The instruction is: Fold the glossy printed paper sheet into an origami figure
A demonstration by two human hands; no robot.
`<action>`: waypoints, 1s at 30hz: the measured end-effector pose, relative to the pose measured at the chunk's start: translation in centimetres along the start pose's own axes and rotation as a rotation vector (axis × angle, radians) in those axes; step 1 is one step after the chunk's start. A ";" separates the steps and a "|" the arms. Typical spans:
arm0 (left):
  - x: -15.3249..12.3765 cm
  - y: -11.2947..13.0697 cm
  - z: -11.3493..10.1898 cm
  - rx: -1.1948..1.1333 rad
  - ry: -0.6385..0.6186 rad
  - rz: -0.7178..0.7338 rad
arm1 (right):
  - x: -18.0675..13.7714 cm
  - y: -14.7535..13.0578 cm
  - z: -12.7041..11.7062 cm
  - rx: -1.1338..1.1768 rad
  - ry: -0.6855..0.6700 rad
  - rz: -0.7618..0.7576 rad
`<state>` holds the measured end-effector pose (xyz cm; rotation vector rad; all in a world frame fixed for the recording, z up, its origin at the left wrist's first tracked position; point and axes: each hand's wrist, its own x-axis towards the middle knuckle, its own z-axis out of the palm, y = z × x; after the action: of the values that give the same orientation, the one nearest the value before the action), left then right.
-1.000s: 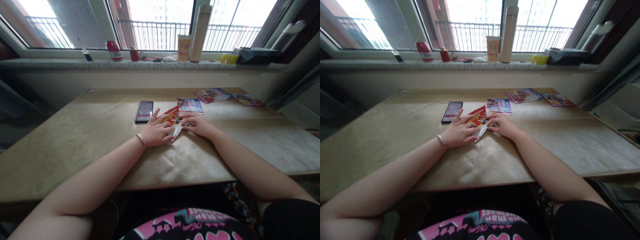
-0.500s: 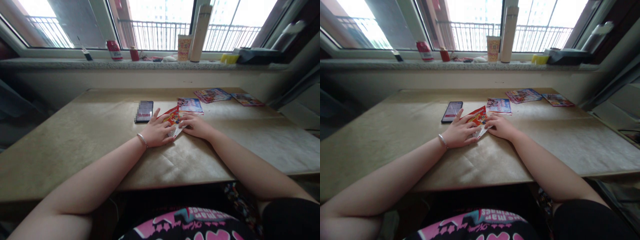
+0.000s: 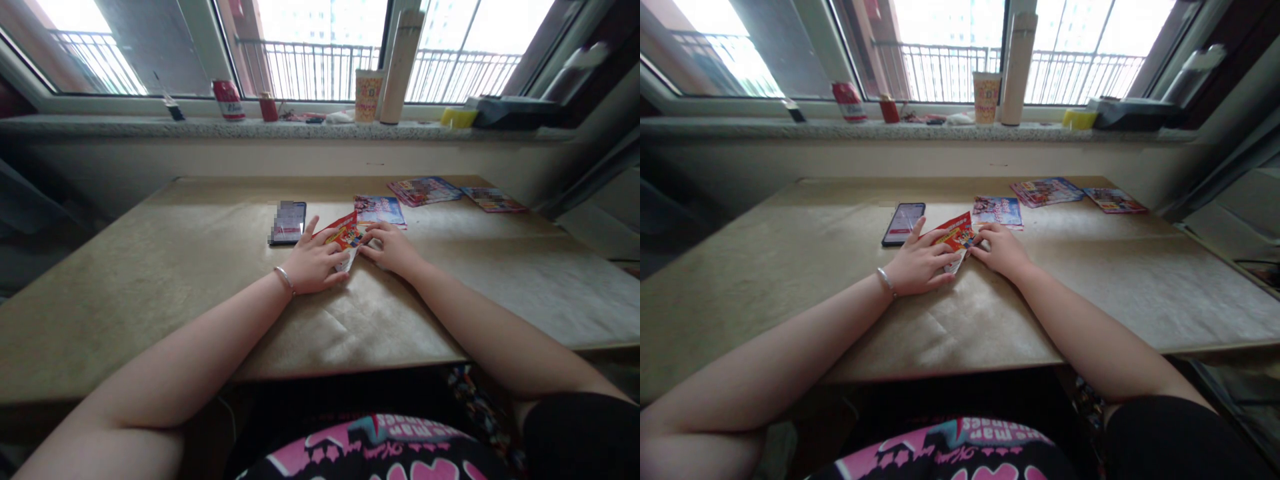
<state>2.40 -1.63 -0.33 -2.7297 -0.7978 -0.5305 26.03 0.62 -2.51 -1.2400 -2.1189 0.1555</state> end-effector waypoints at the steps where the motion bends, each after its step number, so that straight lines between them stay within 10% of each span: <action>1: 0.0 0.0 0.0 0.001 -0.003 -0.005 | 0.0 -0.1 0.2 -0.010 0.021 0.045; 30: 0.2 -0.1 1.0 -0.055 -0.022 -0.123 | 0.6 0.2 -0.1 0.202 0.062 0.351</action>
<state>2.74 -1.11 -1.18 -2.7534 -0.9753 -0.5557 26.05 1.14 -2.23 -1.4614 -1.7692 0.4662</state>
